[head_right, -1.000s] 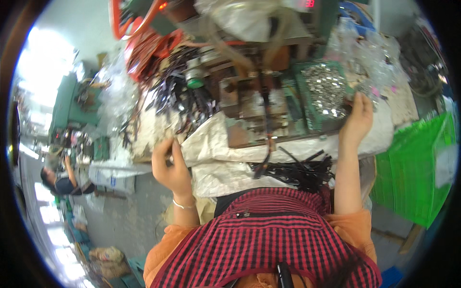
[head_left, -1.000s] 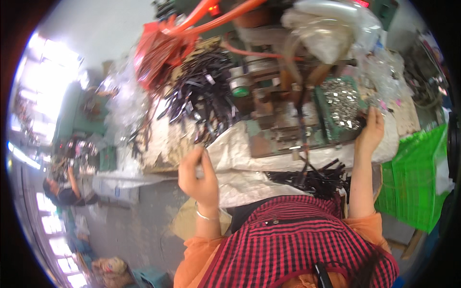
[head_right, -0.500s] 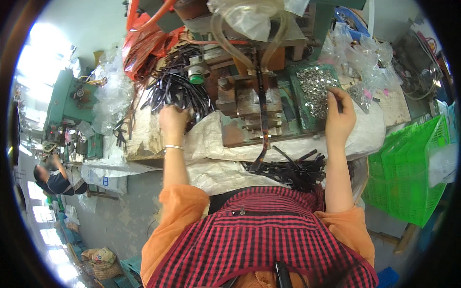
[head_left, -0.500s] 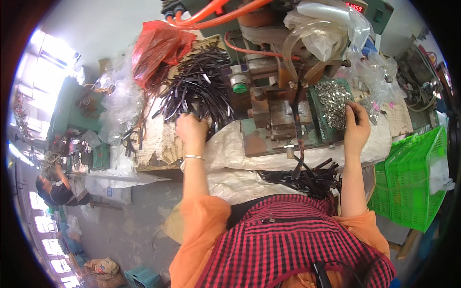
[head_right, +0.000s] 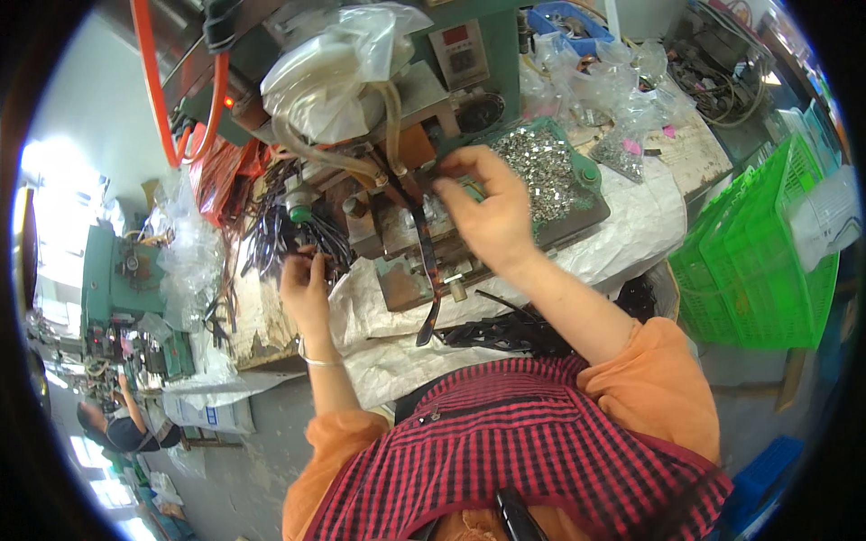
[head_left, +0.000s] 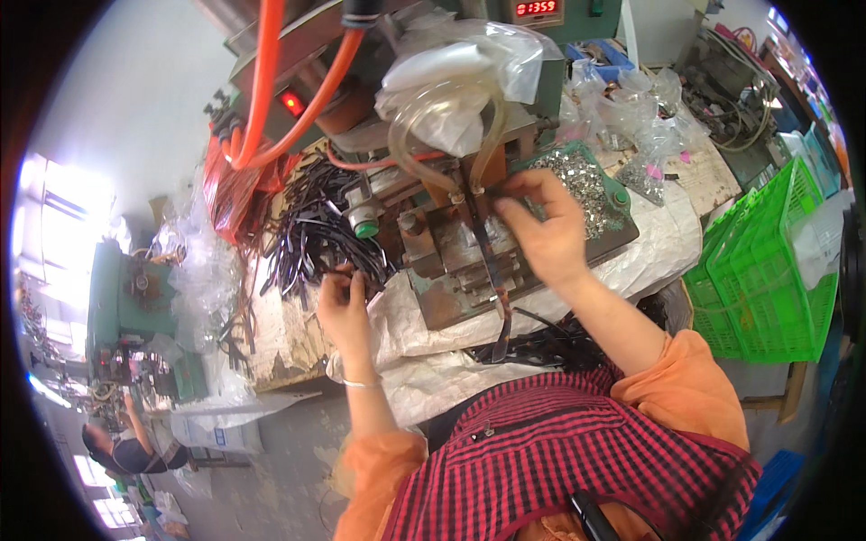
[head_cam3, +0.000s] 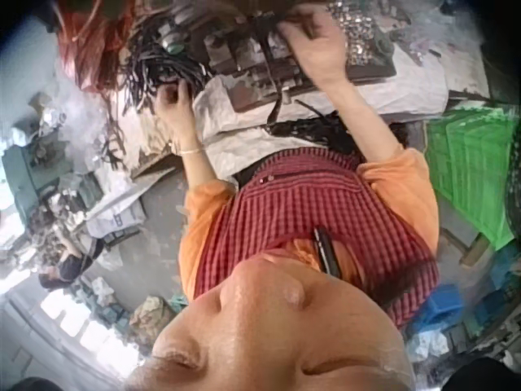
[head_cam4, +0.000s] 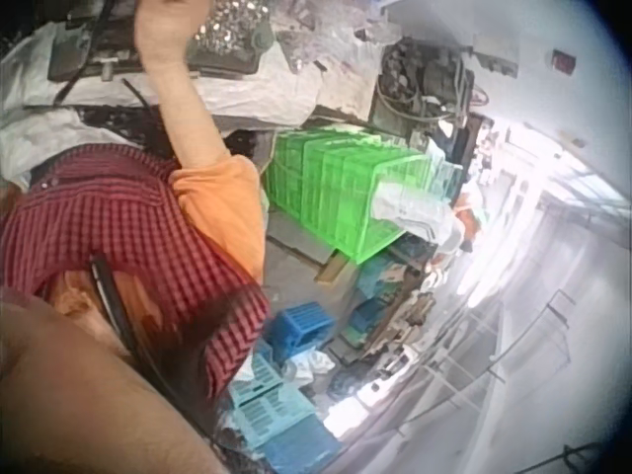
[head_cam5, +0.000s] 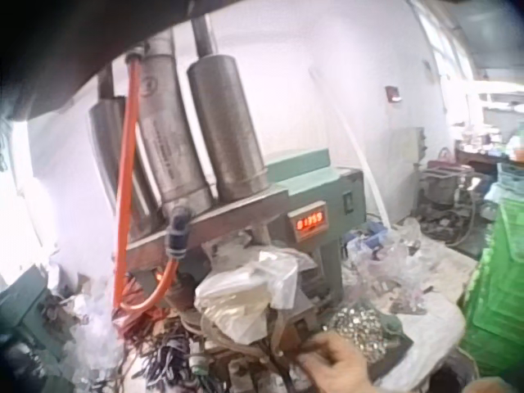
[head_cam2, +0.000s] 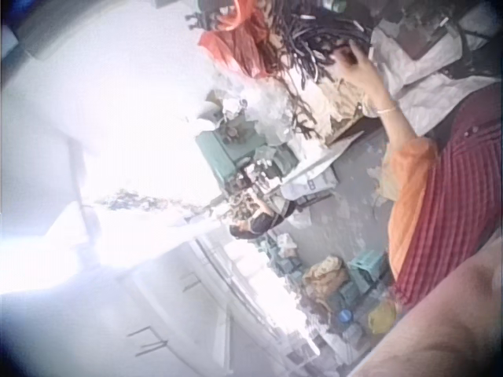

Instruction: The person repeatedly picks up a black plastic cable tie and a small metal pin, inserts them into a manual press machine, and operates the lever to assemble the components. The finished parts are placed into a pile on the workbench.

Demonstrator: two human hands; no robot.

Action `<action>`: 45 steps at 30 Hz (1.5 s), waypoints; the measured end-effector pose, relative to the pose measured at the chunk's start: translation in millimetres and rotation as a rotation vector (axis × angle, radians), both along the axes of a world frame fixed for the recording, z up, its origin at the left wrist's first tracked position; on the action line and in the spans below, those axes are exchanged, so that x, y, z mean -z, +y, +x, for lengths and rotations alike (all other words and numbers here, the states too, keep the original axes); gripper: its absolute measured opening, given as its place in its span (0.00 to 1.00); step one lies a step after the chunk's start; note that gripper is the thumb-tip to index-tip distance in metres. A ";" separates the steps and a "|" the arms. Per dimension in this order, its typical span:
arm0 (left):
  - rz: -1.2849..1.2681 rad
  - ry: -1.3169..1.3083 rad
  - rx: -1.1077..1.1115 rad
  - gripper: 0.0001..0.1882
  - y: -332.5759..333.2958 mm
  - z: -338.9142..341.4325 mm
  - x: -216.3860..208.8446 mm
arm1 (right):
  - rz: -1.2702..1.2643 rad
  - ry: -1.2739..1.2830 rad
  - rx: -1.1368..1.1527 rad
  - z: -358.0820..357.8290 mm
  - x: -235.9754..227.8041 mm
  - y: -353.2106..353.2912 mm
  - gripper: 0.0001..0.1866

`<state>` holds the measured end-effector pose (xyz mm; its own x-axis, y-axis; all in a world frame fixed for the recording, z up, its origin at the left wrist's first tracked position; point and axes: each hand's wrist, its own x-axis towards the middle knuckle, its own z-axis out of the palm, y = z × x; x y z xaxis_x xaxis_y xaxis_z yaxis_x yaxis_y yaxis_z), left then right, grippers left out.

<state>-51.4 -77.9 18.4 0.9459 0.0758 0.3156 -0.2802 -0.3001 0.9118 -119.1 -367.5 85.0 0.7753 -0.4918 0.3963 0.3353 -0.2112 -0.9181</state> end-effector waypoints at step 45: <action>0.516 -0.516 -0.392 0.07 13.7 -28.2 -66.6 | 0.301 0.032 0.346 -21.6 89.5 -100.3 0.11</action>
<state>-79.6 -64.2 85.0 0.6079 0.0971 0.7880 -0.4135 -0.8085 0.4186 -140.7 -467.8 -4.5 0.5547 -0.8135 0.1746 0.2623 -0.0282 -0.9646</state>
